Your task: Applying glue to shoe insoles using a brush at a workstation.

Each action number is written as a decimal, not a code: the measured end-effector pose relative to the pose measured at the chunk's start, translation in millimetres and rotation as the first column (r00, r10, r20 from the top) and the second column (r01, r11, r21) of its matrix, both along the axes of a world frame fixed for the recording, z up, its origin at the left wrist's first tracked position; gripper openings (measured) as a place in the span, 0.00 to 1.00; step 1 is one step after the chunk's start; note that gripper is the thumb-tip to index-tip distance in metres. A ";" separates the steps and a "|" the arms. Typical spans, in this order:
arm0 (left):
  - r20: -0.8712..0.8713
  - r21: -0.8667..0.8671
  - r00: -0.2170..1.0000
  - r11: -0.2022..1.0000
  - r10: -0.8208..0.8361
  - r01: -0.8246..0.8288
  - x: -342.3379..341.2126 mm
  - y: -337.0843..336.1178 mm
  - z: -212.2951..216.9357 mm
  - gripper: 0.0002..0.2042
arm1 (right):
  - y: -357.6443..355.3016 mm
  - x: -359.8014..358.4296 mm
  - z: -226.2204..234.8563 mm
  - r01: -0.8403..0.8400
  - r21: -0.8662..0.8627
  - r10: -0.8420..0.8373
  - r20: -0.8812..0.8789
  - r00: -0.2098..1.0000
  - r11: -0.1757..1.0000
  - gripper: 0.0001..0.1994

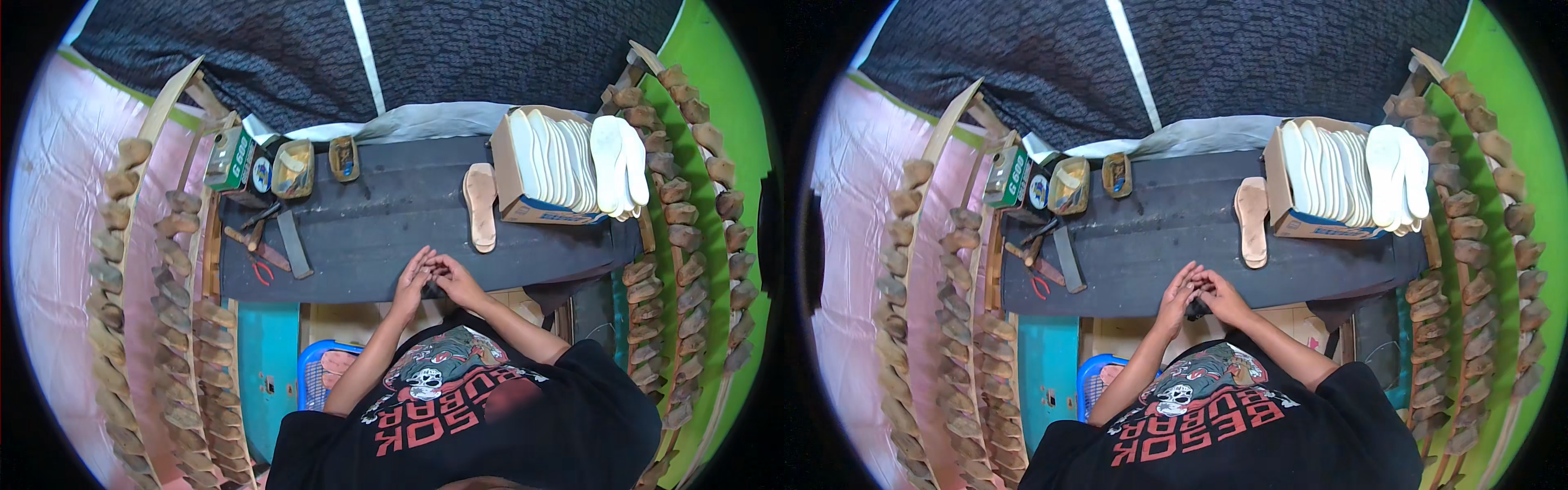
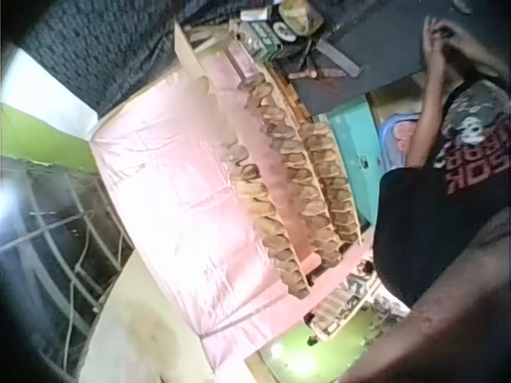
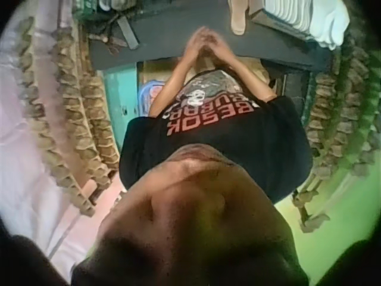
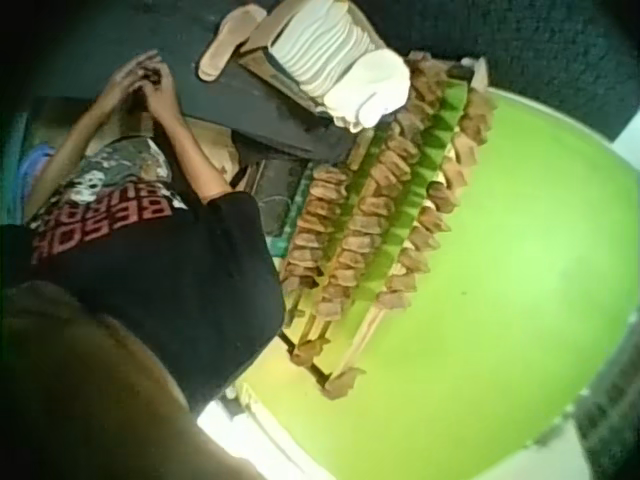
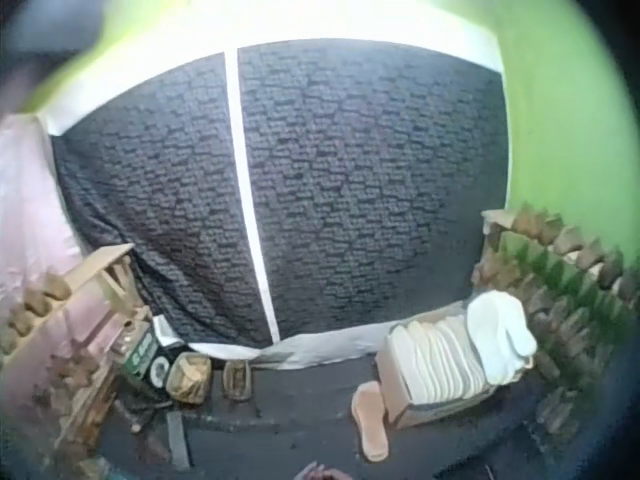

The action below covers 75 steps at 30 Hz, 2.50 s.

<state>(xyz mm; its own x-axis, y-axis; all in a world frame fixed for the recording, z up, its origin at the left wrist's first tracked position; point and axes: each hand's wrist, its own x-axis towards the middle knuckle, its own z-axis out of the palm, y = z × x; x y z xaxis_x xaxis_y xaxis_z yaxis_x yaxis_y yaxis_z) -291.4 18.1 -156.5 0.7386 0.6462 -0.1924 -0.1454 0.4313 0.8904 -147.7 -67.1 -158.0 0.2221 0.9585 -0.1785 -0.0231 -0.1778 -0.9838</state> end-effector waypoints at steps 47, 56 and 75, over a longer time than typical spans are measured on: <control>0.164 -0.370 0.929 0.853 -0.331 0.369 140.4 89.1 37.2 0.36 | 71.9 98.5 45.2 0.725 -0.042 -0.724 -0.120 0.679 0.687 0.38; 0.257 -0.526 0.899 0.729 -0.354 0.437 115.9 54.0 34.5 0.30 | 76.6 133.6 42.4 0.629 -0.035 -0.584 -0.414 0.698 0.777 0.20; 0.301 -0.620 0.954 0.763 0.016 0.183 57.7 48.3 23.6 0.44 | 176.3 103.3 54.9 -0.030 0.051 0.052 -0.511 0.858 0.998 0.20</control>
<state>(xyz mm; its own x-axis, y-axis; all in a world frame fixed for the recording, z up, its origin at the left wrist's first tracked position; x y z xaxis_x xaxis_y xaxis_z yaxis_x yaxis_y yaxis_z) -233.7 66.3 -132.9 0.8683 0.3809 -0.3178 -0.2732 0.9019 0.3345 -44.4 109.2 -103.0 0.0706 0.9735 -0.2173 -0.5191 -0.1502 -0.8414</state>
